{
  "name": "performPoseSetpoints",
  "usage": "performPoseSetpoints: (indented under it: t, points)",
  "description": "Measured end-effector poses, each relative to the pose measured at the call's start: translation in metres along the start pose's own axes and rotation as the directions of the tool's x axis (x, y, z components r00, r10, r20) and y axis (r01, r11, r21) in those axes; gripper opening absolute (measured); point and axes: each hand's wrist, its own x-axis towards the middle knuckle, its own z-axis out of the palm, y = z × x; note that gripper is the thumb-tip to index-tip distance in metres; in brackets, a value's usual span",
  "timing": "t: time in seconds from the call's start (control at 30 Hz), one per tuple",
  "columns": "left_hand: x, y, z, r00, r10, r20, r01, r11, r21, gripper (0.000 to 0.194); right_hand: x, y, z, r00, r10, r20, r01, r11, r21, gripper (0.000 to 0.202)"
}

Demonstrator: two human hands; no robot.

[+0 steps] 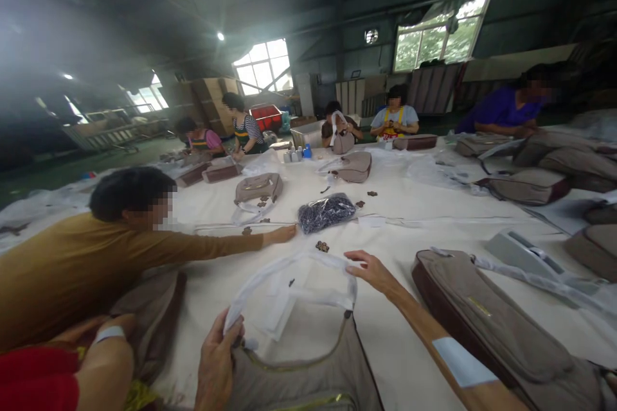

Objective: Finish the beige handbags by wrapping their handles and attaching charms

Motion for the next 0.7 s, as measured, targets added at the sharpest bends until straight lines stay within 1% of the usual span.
performPoseSetpoints:
  t: [0.03,0.07,0.1,0.13,0.17,0.2,0.23,0.27,0.3,0.33,0.37,0.4,0.43,0.47,0.5,0.53,0.6,0.63,0.67,0.7]
  points:
    - [0.001,0.000,0.001,1.000,-0.008,0.002,0.008,1.000,0.005,0.051,-0.005,-0.005,0.003,0.991,-0.045,-0.129,0.040,0.998,-0.046,0.039]
    - [0.002,0.000,0.002,1.000,-0.015,0.006,0.015,1.000,0.008,0.050,-0.010,-0.011,0.008,0.972,-0.100,-0.215,0.081,0.992,-0.094,0.034]
    - [0.002,0.001,0.004,1.000,-0.020,0.010,0.020,1.000,0.009,0.048,-0.015,-0.019,0.015,0.959,-0.158,-0.237,0.126,0.982,-0.144,0.027]
    - [0.002,0.003,0.007,1.000,-0.021,0.012,0.021,1.000,0.007,0.047,-0.019,-0.026,0.024,0.956,-0.216,-0.197,0.177,0.964,-0.196,0.021]
    - [0.002,0.004,0.010,1.000,-0.020,0.016,0.020,1.000,0.005,0.047,-0.022,-0.033,0.035,0.959,-0.263,-0.108,0.230,0.940,-0.251,0.018]
    - [0.002,0.007,0.014,1.000,-0.021,0.020,0.021,1.000,0.003,0.046,-0.024,-0.037,0.049,0.958,-0.285,0.017,0.276,0.910,-0.310,0.020]
    - [0.002,0.009,0.018,0.999,-0.022,0.026,0.022,1.000,-0.004,0.046,-0.023,-0.039,0.064,0.951,-0.267,0.154,0.307,0.871,-0.384,0.028]
    - [0.001,0.011,0.022,0.999,-0.023,0.033,0.023,1.000,-0.012,0.047,-0.022,-0.039,0.080,0.937,-0.208,0.281,0.324,0.816,-0.478,0.044]
    - [0.001,0.014,0.026,0.999,-0.026,0.044,0.027,0.999,-0.018,0.047,-0.018,-0.037,0.095,0.920,-0.105,0.379,0.327,0.738,-0.590,0.063]
    - [0.001,0.015,0.029,0.998,-0.028,0.055,0.029,0.999,-0.022,0.047,-0.013,-0.034,0.109,0.901,0.022,0.434,0.321,0.638,-0.700,0.078]
    - [0.002,0.017,0.032,0.997,-0.027,0.069,0.029,0.999,-0.024,0.047,-0.007,-0.030,0.121,0.879,0.151,0.452,0.314,0.530,-0.788,0.083]
    - [0.004,0.017,0.033,0.996,-0.027,0.080,0.029,0.999,-0.024,0.046,0.000,-0.027,0.129,0.861,0.247,0.445,0.311,0.437,-0.844,0.079]
    - [0.005,0.017,0.034,0.996,-0.027,0.087,0.029,0.999,-0.024,0.045,0.006,-0.025,0.133,0.851,0.298,0.433,0.313,0.374,-0.873,0.070]
    - [0.008,0.017,0.033,0.996,-0.027,0.090,0.030,0.999,-0.025,0.044,0.011,-0.025,0.133,0.844,0.317,0.432,0.319,0.350,-0.881,0.061]
    - [0.011,0.015,0.032,0.995,-0.026,0.095,0.028,0.999,-0.027,0.043,0.015,-0.028,0.128,0.838,0.308,0.451,0.332,0.368,-0.868,0.055]
    - [0.014,0.014,0.030,0.995,-0.023,0.100,0.026,0.999,-0.029,0.041,0.016,-0.033,0.120,0.829,0.265,0.492,0.359,0.421,-0.833,0.055]
    - [0.020,0.010,0.027,0.992,-0.018,0.121,0.023,0.999,-0.038,0.037,0.010,-0.048,0.096,0.789,0.127,0.602,0.438,0.571,-0.694,0.061]
    - [0.023,0.008,0.026,0.990,-0.019,0.137,0.025,0.999,-0.045,0.035,0.002,-0.057,0.083,0.758,0.034,0.652,0.482,0.644,-0.594,0.064]
    - [0.026,0.007,0.026,0.988,-0.024,0.153,0.032,0.998,-0.049,0.034,-0.008,-0.066,0.071,0.732,-0.038,0.681,0.508,0.697,-0.507,0.064]
    - [0.029,0.006,0.026,0.986,-0.031,0.165,0.039,0.998,-0.050,0.034,-0.021,-0.074,0.061,0.711,-0.074,0.699,0.519,0.726,-0.451,0.063]
